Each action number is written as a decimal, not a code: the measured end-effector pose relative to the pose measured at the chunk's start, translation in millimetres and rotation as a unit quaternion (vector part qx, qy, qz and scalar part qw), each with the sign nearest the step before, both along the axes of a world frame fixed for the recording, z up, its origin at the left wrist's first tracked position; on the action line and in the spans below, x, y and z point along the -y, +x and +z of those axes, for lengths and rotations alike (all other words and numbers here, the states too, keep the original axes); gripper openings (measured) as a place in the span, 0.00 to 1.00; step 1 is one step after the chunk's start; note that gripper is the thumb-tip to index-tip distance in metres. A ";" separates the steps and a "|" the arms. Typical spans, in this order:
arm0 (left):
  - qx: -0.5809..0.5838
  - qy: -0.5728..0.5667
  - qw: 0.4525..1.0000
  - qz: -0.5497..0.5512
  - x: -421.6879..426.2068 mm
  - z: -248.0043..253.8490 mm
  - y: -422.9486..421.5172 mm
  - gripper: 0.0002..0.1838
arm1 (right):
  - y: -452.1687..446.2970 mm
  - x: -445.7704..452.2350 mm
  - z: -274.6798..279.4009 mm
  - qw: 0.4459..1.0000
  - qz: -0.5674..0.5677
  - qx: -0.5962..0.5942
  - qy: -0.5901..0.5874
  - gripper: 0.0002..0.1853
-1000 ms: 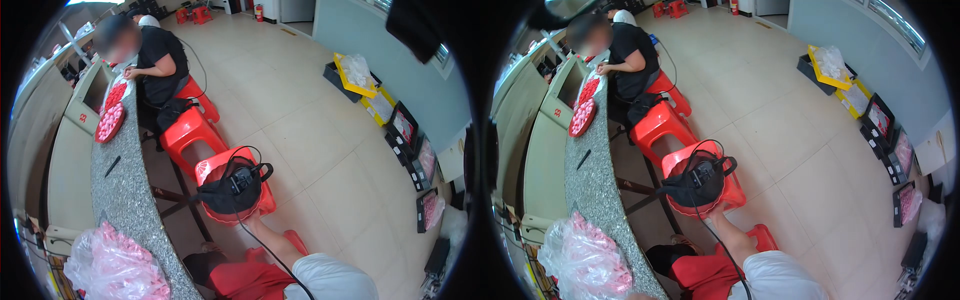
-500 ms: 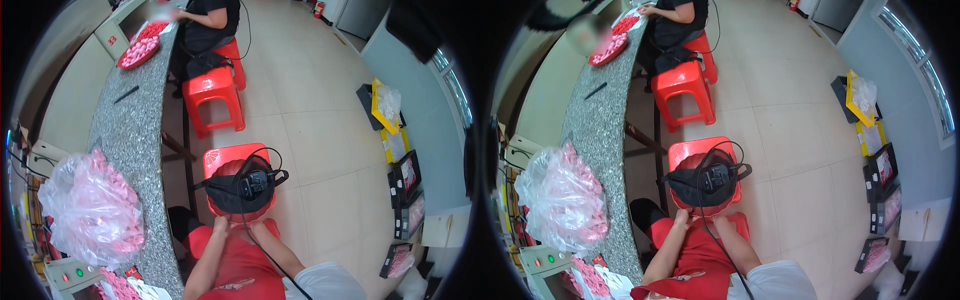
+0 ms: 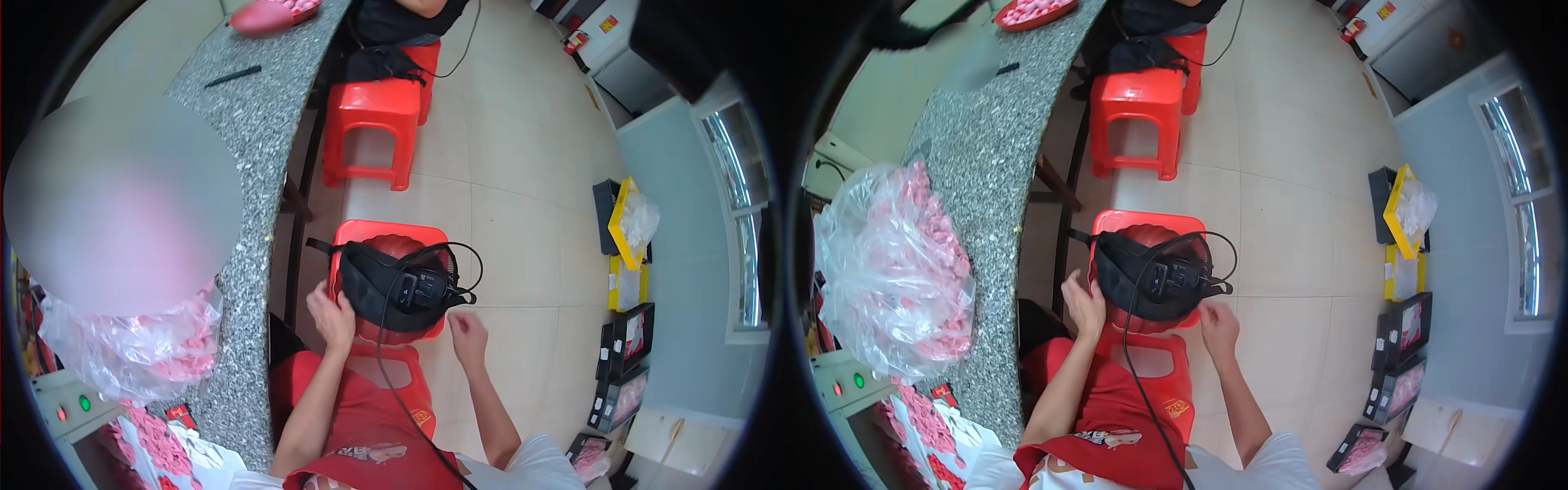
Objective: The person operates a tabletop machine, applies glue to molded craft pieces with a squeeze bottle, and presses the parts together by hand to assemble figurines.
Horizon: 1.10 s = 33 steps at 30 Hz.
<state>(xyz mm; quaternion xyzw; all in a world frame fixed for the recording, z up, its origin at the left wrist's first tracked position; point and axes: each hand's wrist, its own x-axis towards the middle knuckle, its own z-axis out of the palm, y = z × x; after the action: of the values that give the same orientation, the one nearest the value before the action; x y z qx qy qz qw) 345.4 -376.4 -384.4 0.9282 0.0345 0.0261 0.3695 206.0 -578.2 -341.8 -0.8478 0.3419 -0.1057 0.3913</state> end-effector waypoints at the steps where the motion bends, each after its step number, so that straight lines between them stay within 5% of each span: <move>1: 0.010 -0.011 0.999 -0.040 4.6 1.6 6.5 0.21 | 16.4 2.0 6.3 0.999 0.035 0.012 -0.015 0.08; 5: 0.044 0.036 0.984 -0.167 25.1 -2.1 17.6 0.23 | 54.9 -5.8 5.7 0.991 0.120 0.016 -0.063 0.08; 20: -0.013 0.176 0.965 -0.193 32.0 -3.4 11.4 0.28 | 69.9 -3.2 -11.2 0.963 0.183 -0.039 -0.195 0.04; 22: -0.062 0.135 0.963 -0.227 25.4 -2.8 16.5 0.31 | 69.8 -2.8 4.9 0.945 0.249 -0.070 -0.201 0.11; 24: -0.097 0.107 0.964 -0.225 22.3 -13.2 18.2 0.32 | 70.8 -16.7 40.7 0.914 0.257 -0.194 -0.246 0.22; 26: -0.142 -0.031 0.964 -0.224 10.8 -10.5 28.0 0.33 | 84.9 -27.7 70.1 0.825 0.371 -0.364 -0.220 0.20; 29: -0.162 -0.189 0.956 -0.154 -4.3 2.4 37.2 0.33 | 112.1 -74.9 95.7 0.745 0.547 -0.346 -0.159 0.19; 33: -0.116 -0.259 0.956 -0.069 -18.2 21.7 24.0 0.28 | 128.7 -149.5 129.5 0.608 0.743 -0.274 -0.053 0.18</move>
<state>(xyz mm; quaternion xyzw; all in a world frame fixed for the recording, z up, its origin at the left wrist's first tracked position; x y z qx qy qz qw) 369.5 -358.2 -362.6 0.7976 0.0191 -0.1173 0.5913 334.7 -428.6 -212.3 -0.8191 -0.3209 0.4411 0.1778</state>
